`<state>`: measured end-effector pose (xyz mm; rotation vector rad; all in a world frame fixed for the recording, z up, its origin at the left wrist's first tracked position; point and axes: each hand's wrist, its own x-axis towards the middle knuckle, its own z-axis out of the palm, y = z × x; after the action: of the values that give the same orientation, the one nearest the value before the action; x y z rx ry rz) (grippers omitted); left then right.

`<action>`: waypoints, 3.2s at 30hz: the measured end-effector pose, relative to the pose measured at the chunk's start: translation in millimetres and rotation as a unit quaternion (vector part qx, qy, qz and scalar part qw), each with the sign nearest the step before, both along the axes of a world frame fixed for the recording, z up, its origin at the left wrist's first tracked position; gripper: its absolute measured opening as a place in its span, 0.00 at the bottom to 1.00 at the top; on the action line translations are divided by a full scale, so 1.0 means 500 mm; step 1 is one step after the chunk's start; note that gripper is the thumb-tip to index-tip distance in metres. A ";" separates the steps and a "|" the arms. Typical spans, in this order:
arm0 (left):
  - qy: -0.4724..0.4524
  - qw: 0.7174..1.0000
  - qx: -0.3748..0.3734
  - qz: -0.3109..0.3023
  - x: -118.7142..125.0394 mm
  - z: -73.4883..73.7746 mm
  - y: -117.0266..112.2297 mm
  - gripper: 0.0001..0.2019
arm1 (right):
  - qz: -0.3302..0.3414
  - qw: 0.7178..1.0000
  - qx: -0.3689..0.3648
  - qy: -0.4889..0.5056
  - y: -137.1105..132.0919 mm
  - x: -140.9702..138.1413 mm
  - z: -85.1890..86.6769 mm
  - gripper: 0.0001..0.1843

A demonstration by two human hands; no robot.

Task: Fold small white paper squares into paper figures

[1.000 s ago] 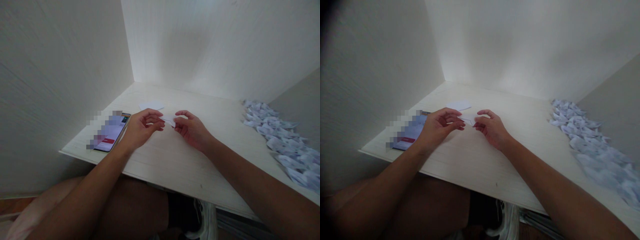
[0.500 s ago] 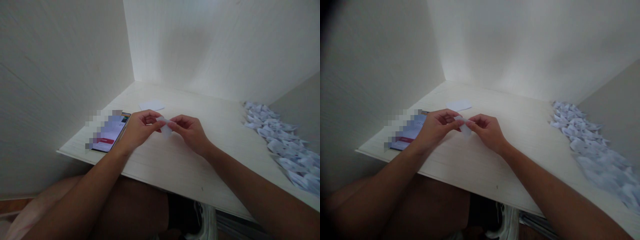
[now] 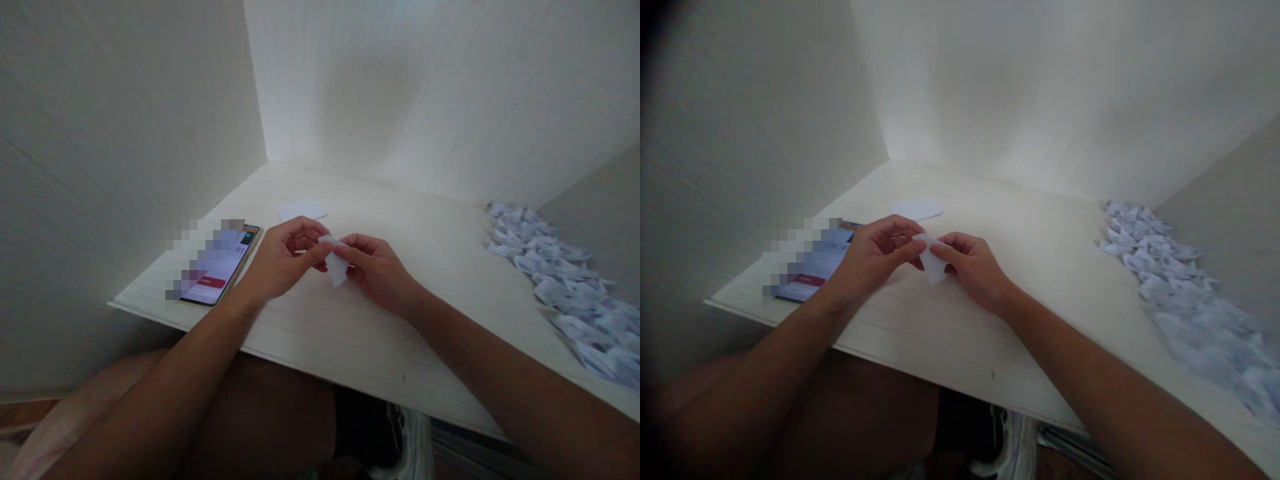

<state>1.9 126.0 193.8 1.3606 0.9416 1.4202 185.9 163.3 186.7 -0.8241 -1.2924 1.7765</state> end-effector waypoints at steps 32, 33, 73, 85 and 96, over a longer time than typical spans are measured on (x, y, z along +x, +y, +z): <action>0.263 0.876 0.392 0.093 0.006 0.007 -0.056 0.05 | 0.229 0.961 -0.151 0.015 0.016 0.044 0.034 0.16; 0.262 0.875 0.391 0.115 0.005 0.007 -0.054 0.05 | 0.205 0.964 -0.165 0.025 0.016 0.041 0.034 0.16; 0.376 0.790 0.446 0.190 0.026 -0.028 -0.055 0.05 | -0.106 0.991 0.008 0.085 0.001 0.002 0.017 0.11; 0.186 0.876 0.390 0.216 0.037 -0.009 -0.058 0.06 | -0.060 0.995 0.052 0.067 0.013 0.026 0.044 0.10; -0.026 0.969 0.149 0.193 0.048 -0.009 -0.054 0.05 | -0.116 0.976 0.180 -0.029 -0.003 0.019 0.032 0.12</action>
<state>26.0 98.8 189.2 1.3959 1.0254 1.9478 195.4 161.6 202.8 -0.7882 -1.4374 1.2944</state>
